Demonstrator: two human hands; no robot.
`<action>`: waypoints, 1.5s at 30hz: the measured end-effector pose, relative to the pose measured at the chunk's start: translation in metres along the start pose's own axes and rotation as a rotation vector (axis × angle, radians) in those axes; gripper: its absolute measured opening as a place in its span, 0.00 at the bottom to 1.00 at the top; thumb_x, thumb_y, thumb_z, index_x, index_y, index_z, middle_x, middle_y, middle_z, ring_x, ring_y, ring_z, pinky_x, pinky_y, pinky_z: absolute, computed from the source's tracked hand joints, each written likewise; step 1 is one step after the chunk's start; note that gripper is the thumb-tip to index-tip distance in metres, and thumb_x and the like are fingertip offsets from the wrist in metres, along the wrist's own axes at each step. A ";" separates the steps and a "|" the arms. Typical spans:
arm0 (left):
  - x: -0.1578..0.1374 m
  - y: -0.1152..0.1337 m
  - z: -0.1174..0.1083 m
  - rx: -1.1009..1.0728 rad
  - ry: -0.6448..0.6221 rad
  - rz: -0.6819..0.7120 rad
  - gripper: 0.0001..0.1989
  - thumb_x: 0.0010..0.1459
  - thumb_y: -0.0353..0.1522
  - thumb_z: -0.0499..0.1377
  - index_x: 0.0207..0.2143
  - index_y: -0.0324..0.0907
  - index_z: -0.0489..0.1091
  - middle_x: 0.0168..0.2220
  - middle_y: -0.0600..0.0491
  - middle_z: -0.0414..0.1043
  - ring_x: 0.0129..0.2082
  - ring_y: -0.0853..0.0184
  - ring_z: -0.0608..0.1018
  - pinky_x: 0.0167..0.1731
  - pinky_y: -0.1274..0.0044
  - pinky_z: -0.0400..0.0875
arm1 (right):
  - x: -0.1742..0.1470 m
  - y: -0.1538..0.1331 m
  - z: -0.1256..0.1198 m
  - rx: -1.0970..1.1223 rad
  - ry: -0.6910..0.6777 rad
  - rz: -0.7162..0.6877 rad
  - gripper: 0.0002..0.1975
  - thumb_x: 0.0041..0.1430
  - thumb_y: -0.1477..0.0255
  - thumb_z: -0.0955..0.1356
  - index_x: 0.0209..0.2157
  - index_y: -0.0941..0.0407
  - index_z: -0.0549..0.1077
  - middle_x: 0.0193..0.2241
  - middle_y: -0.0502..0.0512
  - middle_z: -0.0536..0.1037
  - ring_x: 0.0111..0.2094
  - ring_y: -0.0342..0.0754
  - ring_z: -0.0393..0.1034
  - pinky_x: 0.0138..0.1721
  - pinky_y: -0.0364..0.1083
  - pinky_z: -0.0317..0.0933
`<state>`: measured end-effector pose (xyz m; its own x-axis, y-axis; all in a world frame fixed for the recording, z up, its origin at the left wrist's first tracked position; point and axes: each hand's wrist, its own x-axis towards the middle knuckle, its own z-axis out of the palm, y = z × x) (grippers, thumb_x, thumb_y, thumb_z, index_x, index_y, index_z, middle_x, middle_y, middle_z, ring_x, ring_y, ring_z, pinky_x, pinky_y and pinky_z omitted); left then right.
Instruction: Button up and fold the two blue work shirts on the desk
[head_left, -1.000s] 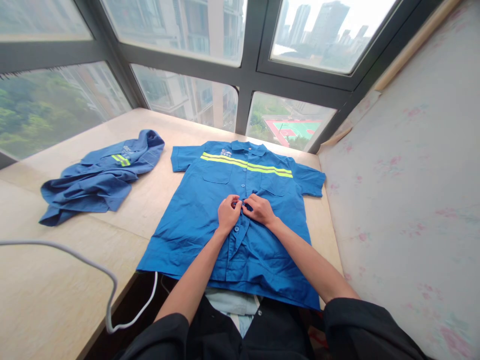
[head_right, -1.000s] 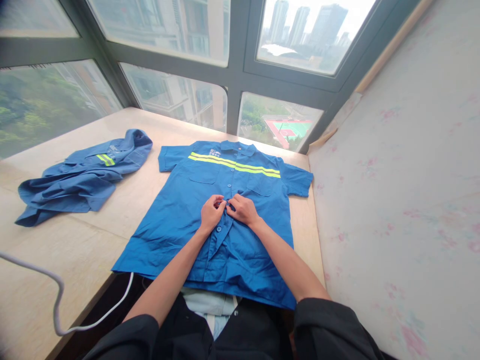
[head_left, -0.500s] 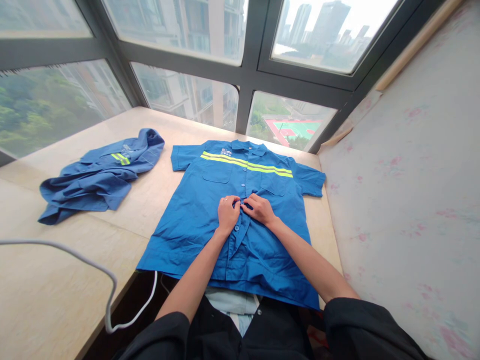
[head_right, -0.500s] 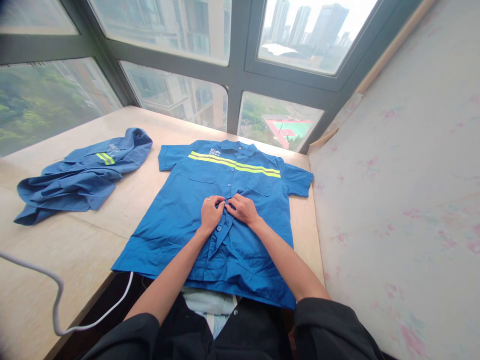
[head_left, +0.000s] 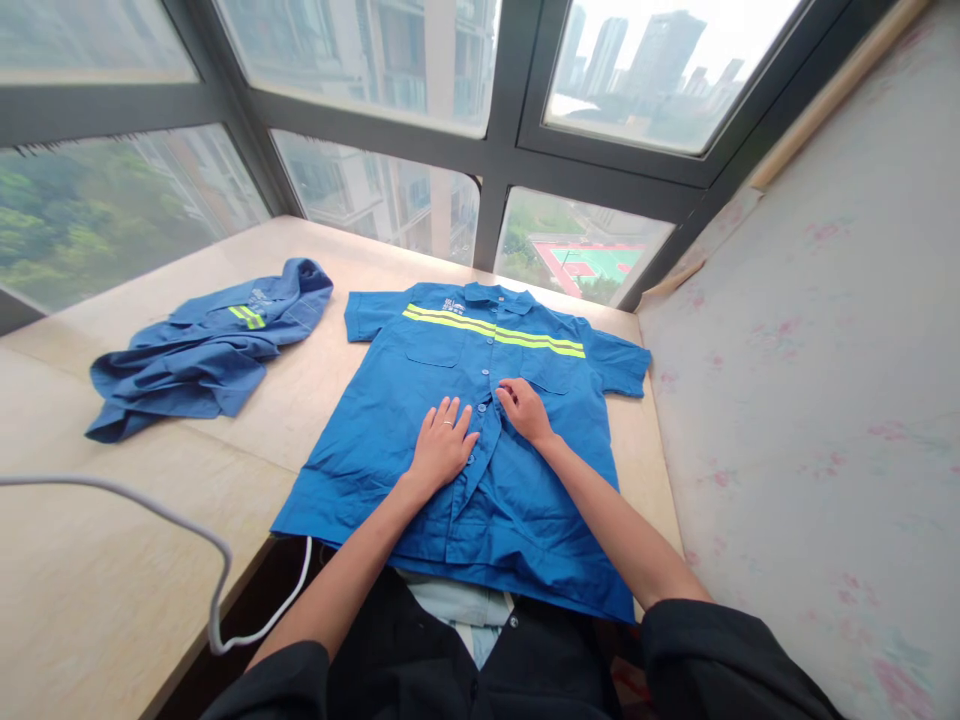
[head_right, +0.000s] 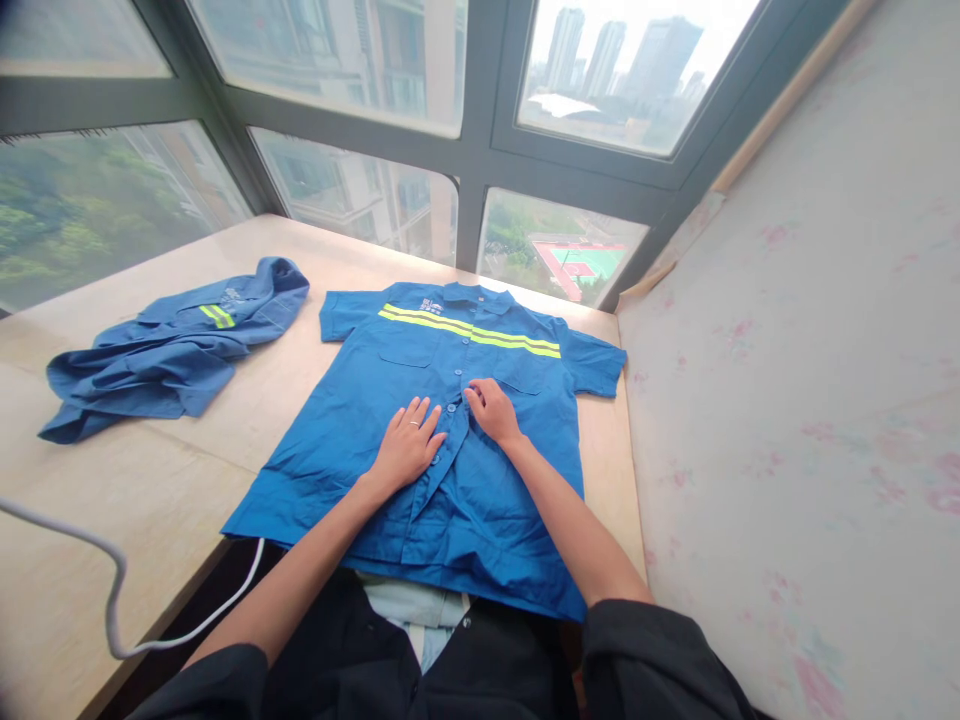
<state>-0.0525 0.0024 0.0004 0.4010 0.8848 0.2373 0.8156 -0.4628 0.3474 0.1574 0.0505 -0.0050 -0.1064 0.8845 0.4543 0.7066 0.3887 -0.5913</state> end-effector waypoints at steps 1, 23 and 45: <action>-0.004 -0.004 -0.002 0.017 -0.017 0.003 0.25 0.64 0.38 0.52 0.62 0.43 0.64 0.65 0.41 0.60 0.67 0.50 0.58 0.64 0.59 0.51 | 0.001 0.001 0.000 0.010 0.003 0.016 0.18 0.69 0.61 0.60 0.46 0.57 0.73 0.34 0.56 0.75 0.33 0.48 0.69 0.40 0.47 0.66; -0.028 -0.047 -0.028 0.219 -0.091 -0.066 0.33 0.65 0.49 0.47 0.66 0.42 0.58 0.68 0.41 0.53 0.69 0.52 0.55 0.66 0.59 0.45 | -0.033 0.021 -0.020 -0.498 -0.343 0.004 0.33 0.69 0.52 0.56 0.67 0.55 0.57 0.68 0.63 0.55 0.69 0.59 0.47 0.66 0.62 0.43; -0.095 -0.060 -0.043 0.451 0.173 -0.539 0.31 0.66 0.45 0.45 0.63 0.34 0.62 0.65 0.32 0.57 0.67 0.43 0.57 0.61 0.45 0.45 | -0.064 0.031 -0.044 -0.447 -0.215 -0.028 0.26 0.69 0.59 0.58 0.60 0.59 0.69 0.62 0.65 0.66 0.65 0.59 0.58 0.63 0.59 0.54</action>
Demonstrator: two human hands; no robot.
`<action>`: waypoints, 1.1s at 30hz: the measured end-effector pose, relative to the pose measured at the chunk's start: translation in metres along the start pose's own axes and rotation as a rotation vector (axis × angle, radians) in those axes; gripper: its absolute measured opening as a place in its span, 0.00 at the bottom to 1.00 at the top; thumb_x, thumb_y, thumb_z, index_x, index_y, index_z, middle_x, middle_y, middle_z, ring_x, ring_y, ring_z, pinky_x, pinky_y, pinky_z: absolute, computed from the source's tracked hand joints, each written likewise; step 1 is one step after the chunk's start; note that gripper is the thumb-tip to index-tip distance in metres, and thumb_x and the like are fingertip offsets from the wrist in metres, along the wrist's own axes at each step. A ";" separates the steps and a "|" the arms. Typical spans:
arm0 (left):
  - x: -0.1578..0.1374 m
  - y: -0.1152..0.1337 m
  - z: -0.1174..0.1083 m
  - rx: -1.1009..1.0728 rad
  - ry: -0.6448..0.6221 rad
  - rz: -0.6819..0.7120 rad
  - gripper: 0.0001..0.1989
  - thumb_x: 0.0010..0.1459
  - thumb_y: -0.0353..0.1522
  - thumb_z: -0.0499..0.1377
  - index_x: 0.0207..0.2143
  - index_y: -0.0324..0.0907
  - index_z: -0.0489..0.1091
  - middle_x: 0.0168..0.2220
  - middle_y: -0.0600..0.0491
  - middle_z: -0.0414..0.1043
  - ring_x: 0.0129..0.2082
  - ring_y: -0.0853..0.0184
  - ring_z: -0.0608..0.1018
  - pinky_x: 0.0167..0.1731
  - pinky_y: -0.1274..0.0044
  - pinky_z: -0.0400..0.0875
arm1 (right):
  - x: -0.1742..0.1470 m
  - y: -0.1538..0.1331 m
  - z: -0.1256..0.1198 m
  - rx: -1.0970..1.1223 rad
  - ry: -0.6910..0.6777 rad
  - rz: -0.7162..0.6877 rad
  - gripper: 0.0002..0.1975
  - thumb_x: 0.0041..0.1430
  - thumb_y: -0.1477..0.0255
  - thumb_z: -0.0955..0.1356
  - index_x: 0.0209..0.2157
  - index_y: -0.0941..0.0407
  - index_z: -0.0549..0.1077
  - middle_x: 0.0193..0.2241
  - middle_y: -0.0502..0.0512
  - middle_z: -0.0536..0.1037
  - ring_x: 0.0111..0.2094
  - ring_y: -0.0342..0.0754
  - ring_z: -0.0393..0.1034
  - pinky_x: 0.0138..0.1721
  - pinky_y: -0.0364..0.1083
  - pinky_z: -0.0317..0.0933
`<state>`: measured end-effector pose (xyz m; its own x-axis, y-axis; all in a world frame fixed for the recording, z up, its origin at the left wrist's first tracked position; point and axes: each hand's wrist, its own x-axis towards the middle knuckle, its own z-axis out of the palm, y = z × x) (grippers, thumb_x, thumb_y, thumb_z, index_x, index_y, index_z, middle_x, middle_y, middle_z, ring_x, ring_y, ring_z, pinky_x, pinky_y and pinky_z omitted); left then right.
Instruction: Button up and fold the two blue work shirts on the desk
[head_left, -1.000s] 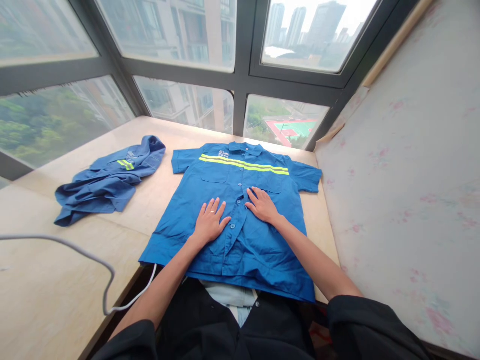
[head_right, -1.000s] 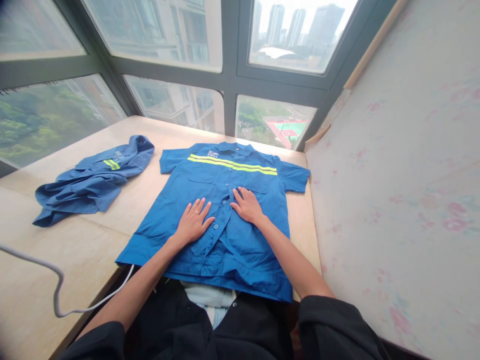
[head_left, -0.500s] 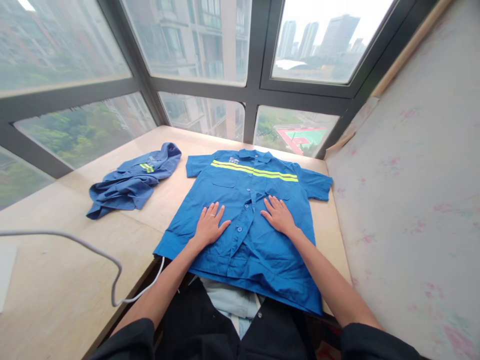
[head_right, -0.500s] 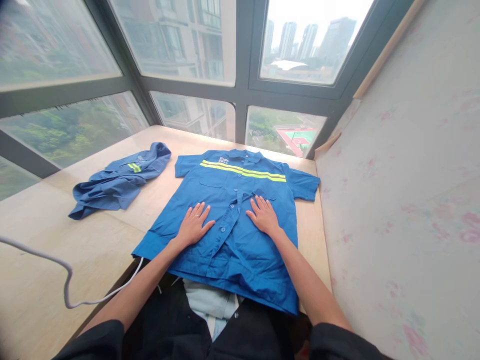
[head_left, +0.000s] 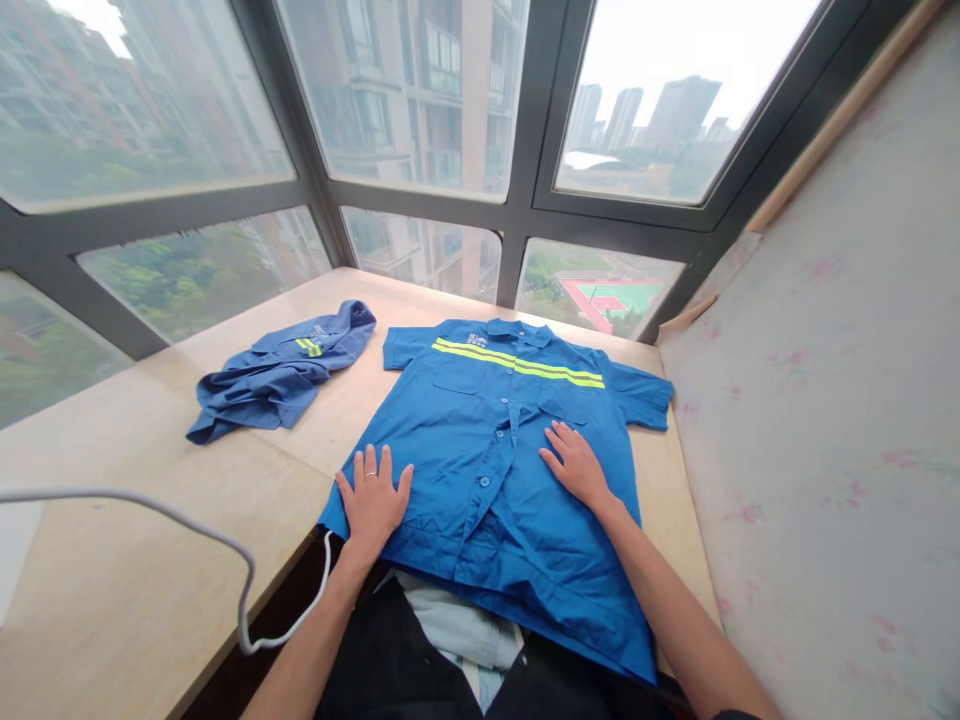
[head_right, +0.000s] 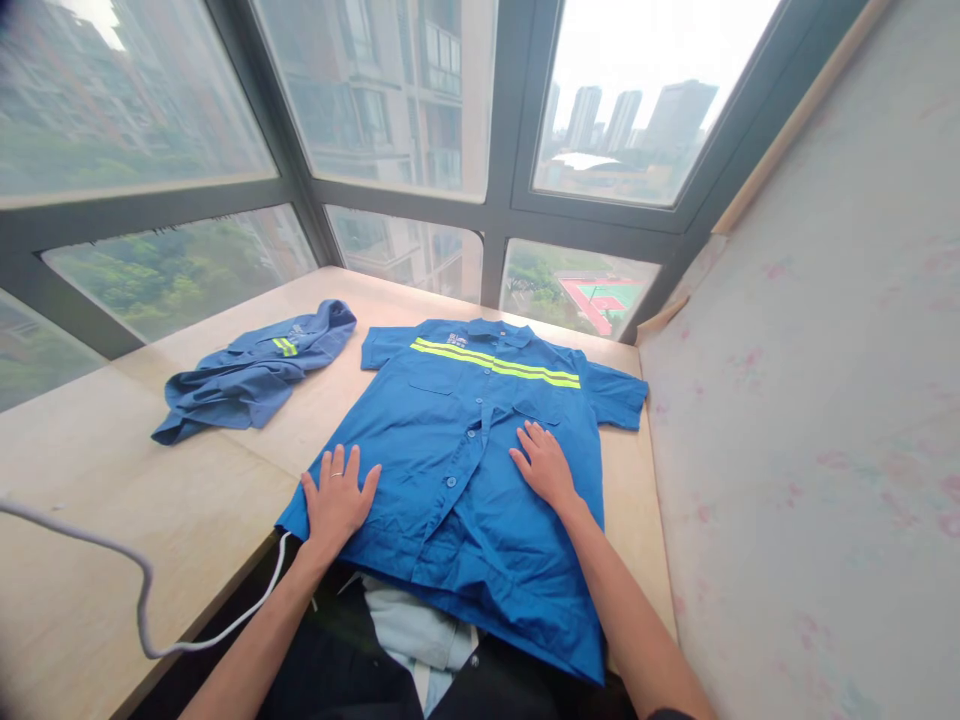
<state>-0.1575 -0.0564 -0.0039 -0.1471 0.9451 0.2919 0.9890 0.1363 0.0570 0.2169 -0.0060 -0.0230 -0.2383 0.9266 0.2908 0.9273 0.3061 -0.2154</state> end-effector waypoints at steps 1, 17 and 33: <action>-0.001 -0.001 -0.001 0.001 -0.001 -0.009 0.31 0.66 0.44 0.45 0.63 0.34 0.62 0.65 0.32 0.57 0.67 0.44 0.57 0.62 0.45 0.46 | 0.000 -0.001 -0.001 0.001 0.003 0.003 0.26 0.69 0.59 0.58 0.60 0.59 0.69 0.62 0.65 0.66 0.65 0.59 0.58 0.63 0.59 0.54; 0.078 0.110 -0.028 -0.501 -0.297 0.254 0.23 0.64 0.39 0.54 0.58 0.38 0.67 0.56 0.43 0.72 0.57 0.61 0.72 0.56 0.73 0.65 | -0.017 -0.014 -0.003 0.002 0.005 0.032 0.25 0.69 0.62 0.60 0.60 0.60 0.68 0.63 0.65 0.65 0.65 0.60 0.57 0.63 0.60 0.53; 0.134 0.173 0.037 -0.557 -0.258 0.321 0.11 0.57 0.38 0.61 0.42 0.45 0.75 0.36 0.52 0.75 0.39 0.63 0.75 0.41 0.74 0.64 | 0.044 -0.018 -0.017 0.542 -0.001 0.293 0.16 0.61 0.66 0.66 0.48 0.56 0.76 0.46 0.61 0.79 0.45 0.54 0.74 0.51 0.55 0.67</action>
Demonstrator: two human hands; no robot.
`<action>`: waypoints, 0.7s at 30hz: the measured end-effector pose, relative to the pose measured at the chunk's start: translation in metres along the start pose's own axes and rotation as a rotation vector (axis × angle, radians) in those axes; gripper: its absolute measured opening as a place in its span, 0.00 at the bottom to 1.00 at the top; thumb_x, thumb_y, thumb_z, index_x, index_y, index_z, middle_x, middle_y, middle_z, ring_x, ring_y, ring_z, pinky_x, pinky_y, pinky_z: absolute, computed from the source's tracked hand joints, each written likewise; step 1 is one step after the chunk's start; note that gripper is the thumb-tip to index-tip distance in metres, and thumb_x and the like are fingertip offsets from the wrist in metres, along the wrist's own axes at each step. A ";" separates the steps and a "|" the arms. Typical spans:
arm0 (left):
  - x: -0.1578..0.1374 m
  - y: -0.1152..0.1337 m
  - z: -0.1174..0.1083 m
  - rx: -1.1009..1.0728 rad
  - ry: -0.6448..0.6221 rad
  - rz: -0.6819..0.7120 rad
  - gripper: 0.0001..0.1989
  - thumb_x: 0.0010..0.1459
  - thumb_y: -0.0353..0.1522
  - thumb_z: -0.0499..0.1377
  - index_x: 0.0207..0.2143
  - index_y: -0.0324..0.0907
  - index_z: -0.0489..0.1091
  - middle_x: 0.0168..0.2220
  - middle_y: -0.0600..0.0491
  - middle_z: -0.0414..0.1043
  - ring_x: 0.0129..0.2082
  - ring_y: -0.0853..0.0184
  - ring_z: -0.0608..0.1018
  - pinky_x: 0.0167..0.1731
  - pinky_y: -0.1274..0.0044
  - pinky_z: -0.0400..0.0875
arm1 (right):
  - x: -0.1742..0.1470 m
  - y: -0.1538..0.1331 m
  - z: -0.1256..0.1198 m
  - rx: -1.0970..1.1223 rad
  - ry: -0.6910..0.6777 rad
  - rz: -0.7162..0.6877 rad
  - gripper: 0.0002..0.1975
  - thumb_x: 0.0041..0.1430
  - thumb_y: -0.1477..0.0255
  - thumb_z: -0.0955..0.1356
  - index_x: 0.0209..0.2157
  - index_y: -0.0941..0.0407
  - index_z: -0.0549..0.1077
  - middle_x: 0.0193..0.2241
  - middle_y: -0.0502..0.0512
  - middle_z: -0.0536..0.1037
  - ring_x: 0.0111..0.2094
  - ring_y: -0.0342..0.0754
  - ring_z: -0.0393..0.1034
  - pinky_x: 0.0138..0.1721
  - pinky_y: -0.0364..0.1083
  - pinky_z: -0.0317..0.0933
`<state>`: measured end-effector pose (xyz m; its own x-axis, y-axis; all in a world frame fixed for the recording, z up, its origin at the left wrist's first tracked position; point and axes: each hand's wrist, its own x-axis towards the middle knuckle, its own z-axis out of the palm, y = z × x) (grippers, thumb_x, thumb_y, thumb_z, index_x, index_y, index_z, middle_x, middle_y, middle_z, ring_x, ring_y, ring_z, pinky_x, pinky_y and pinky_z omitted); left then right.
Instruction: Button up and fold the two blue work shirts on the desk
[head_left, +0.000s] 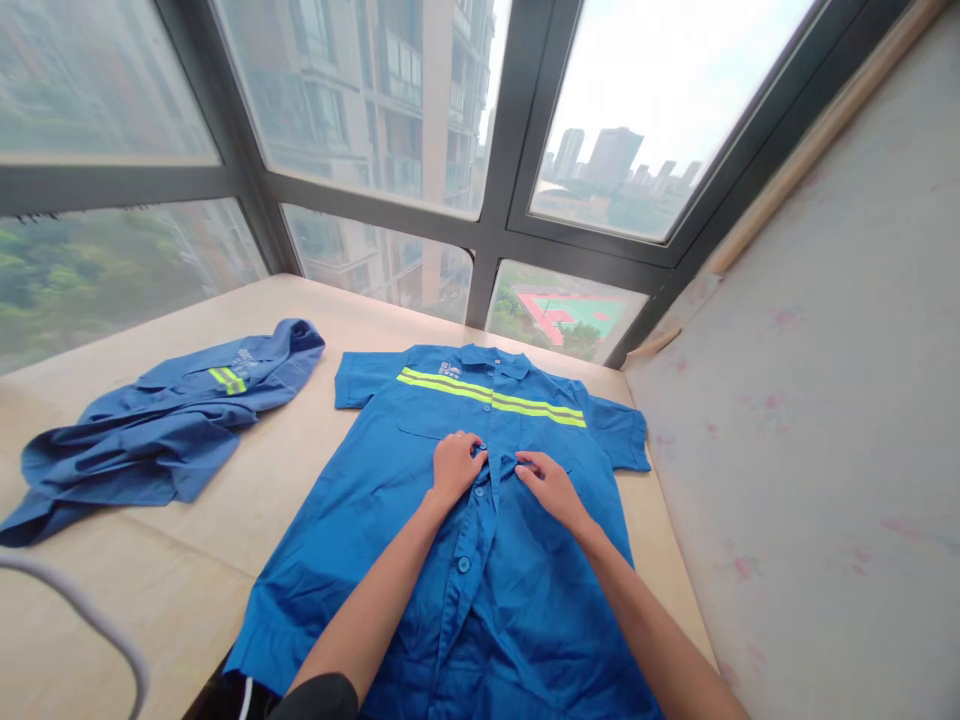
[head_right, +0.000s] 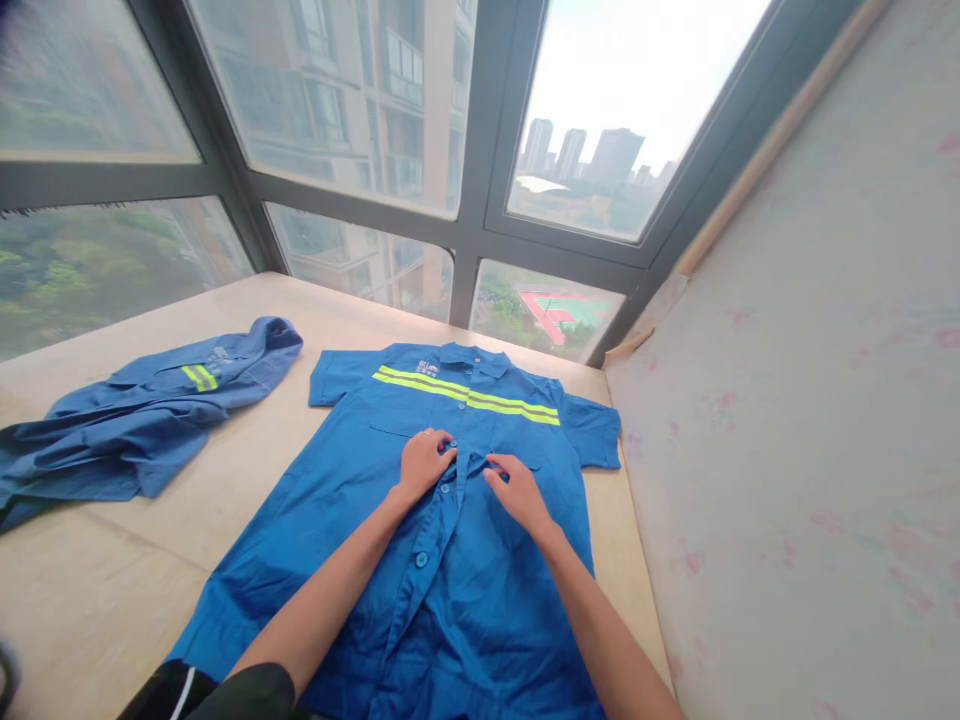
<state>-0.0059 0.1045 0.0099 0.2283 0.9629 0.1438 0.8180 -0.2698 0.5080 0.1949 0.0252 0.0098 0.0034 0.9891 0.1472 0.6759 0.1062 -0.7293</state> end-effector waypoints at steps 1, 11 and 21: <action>-0.001 -0.002 0.002 -0.026 0.019 0.013 0.10 0.57 0.37 0.61 0.41 0.45 0.76 0.35 0.52 0.75 0.39 0.63 0.75 0.41 0.74 0.64 | 0.008 -0.004 0.002 0.066 0.005 0.002 0.16 0.61 0.66 0.66 0.48 0.56 0.76 0.45 0.60 0.79 0.43 0.52 0.75 0.48 0.53 0.69; 0.001 -0.005 -0.001 -0.039 -0.042 0.044 0.10 0.62 0.36 0.56 0.40 0.44 0.77 0.38 0.50 0.77 0.40 0.63 0.75 0.40 0.73 0.64 | 0.085 -0.037 0.018 -0.250 -0.369 -0.291 0.18 0.59 0.77 0.65 0.51 0.55 0.74 0.49 0.60 0.76 0.49 0.53 0.71 0.52 0.52 0.64; 0.001 -0.006 0.000 0.053 -0.034 0.124 0.13 0.65 0.36 0.54 0.44 0.45 0.77 0.40 0.47 0.75 0.42 0.59 0.73 0.39 0.71 0.63 | 0.119 -0.048 -0.014 -0.529 -0.700 -0.398 0.20 0.51 0.76 0.73 0.48 0.58 0.75 0.39 0.57 0.75 0.37 0.49 0.71 0.37 0.45 0.63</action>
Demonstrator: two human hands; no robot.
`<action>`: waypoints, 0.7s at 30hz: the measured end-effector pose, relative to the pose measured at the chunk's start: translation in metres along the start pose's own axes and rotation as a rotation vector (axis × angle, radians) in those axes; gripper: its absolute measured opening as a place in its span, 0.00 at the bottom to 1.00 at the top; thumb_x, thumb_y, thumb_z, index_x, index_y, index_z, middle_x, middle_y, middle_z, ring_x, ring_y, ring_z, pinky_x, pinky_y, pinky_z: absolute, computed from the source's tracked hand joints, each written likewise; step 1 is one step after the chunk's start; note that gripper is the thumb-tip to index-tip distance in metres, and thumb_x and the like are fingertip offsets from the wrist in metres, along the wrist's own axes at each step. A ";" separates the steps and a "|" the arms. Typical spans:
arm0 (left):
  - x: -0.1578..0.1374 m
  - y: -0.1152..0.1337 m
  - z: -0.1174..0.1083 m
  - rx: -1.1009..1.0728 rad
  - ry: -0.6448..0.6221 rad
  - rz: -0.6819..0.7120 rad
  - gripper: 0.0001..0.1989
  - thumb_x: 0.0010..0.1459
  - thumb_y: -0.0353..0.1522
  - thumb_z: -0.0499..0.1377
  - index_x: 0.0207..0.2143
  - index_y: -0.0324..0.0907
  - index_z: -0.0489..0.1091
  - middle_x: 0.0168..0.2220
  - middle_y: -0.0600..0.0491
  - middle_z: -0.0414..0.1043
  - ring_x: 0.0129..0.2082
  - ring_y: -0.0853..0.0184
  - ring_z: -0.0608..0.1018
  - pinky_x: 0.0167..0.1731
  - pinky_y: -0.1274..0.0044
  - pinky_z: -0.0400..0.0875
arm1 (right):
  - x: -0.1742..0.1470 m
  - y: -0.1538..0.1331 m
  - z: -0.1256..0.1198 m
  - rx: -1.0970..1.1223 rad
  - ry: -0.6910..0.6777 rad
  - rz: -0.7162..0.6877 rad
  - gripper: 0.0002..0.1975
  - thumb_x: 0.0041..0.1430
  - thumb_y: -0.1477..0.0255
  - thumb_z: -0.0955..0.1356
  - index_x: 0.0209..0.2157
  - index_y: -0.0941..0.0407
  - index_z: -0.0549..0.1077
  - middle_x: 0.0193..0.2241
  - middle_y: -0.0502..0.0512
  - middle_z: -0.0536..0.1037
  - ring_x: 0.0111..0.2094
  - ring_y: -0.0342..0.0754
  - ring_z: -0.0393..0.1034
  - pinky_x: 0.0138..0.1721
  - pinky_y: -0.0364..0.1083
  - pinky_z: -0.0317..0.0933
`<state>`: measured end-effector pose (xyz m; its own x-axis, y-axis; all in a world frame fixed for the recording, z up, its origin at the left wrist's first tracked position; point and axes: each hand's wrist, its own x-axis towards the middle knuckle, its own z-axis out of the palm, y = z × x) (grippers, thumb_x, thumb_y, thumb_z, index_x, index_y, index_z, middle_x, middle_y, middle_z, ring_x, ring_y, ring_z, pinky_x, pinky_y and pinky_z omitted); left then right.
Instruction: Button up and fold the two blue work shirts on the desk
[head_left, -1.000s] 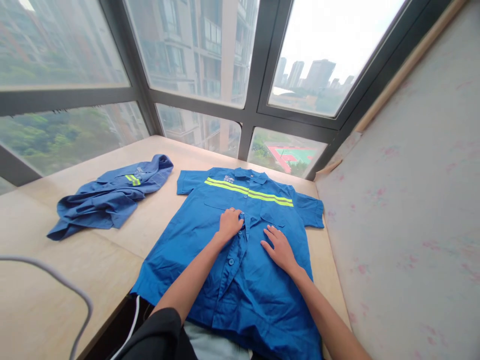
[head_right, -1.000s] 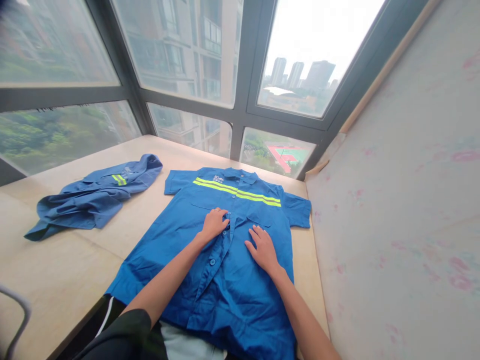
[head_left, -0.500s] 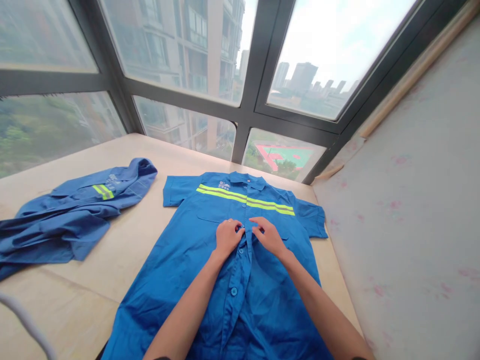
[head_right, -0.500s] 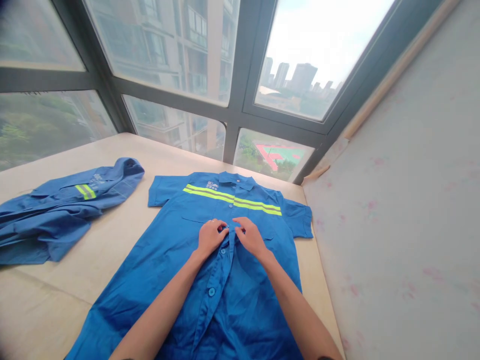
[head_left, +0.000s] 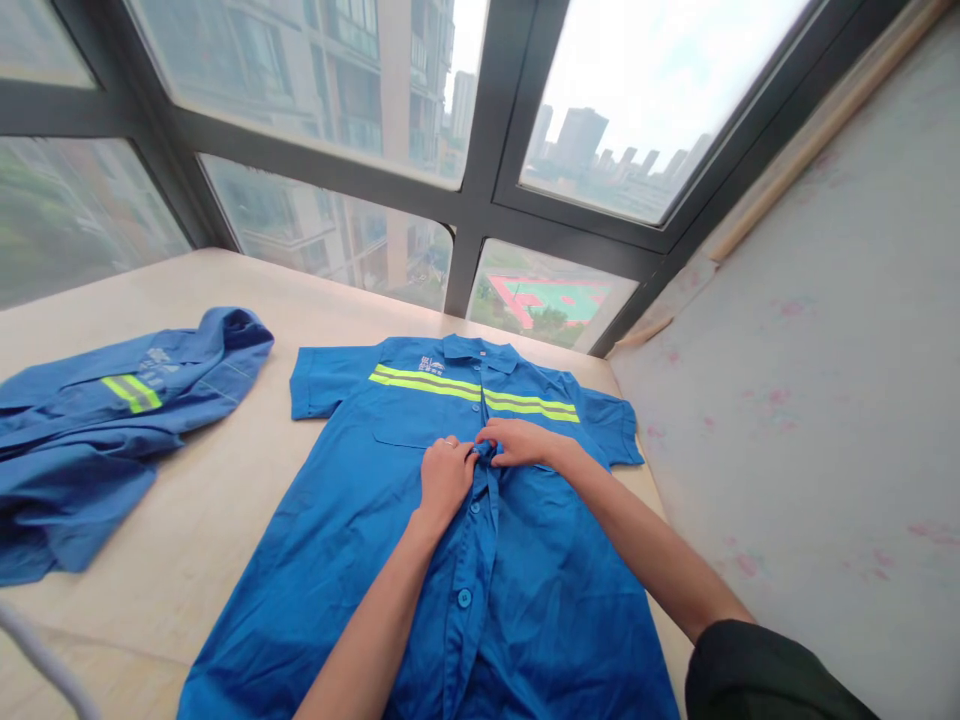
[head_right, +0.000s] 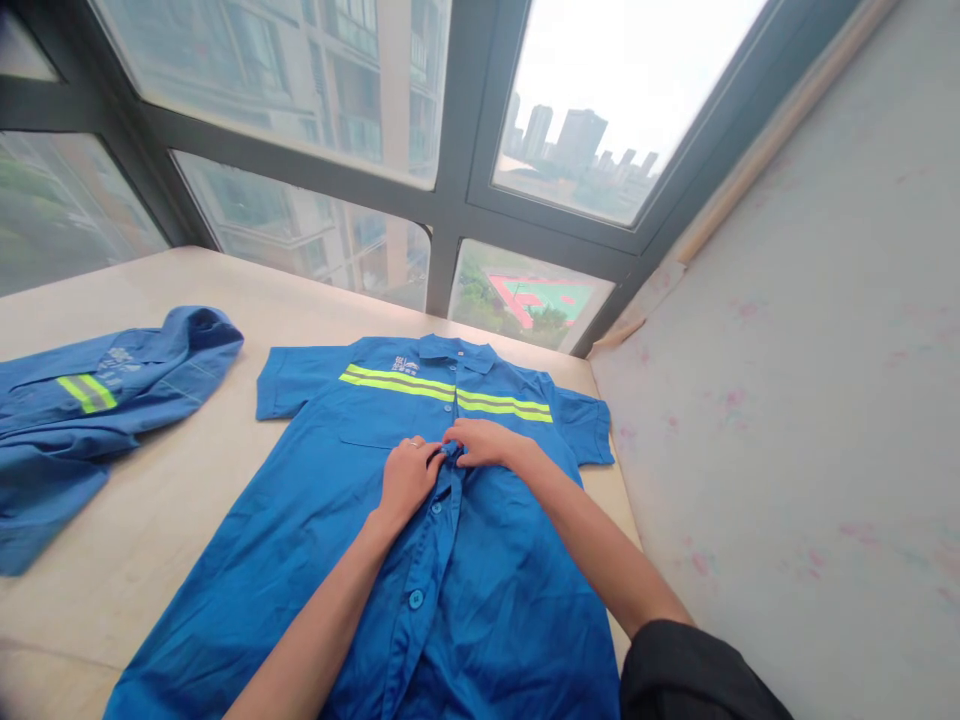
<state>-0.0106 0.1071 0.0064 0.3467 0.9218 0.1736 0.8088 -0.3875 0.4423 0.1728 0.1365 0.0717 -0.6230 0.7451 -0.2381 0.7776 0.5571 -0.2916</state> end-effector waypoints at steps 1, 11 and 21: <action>0.000 0.000 0.000 -0.006 0.006 -0.002 0.13 0.65 0.36 0.54 0.44 0.45 0.77 0.40 0.47 0.75 0.42 0.58 0.72 0.40 0.71 0.64 | -0.003 0.000 -0.002 0.000 0.006 -0.006 0.17 0.51 0.76 0.72 0.46 0.57 0.76 0.37 0.56 0.76 0.36 0.49 0.71 0.37 0.45 0.63; 0.003 0.000 0.002 -0.093 0.004 -0.036 0.09 0.62 0.35 0.58 0.41 0.45 0.77 0.42 0.47 0.74 0.44 0.59 0.71 0.44 0.69 0.64 | -0.019 -0.009 0.010 -0.083 0.131 0.036 0.13 0.64 0.74 0.64 0.46 0.53 0.77 0.41 0.56 0.81 0.40 0.50 0.75 0.39 0.45 0.63; -0.001 0.004 0.004 -0.050 0.036 -0.049 0.10 0.62 0.33 0.58 0.45 0.43 0.76 0.53 0.45 0.69 0.52 0.55 0.68 0.47 0.67 0.64 | 0.000 -0.017 0.003 -0.407 -0.047 -0.019 0.09 0.61 0.76 0.65 0.37 0.54 0.78 0.37 0.57 0.78 0.30 0.47 0.73 0.27 0.43 0.56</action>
<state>-0.0057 0.1047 0.0047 0.2894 0.9397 0.1822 0.7995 -0.3420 0.4939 0.1593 0.1262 0.0736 -0.6338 0.7208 -0.2806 0.7298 0.6775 0.0917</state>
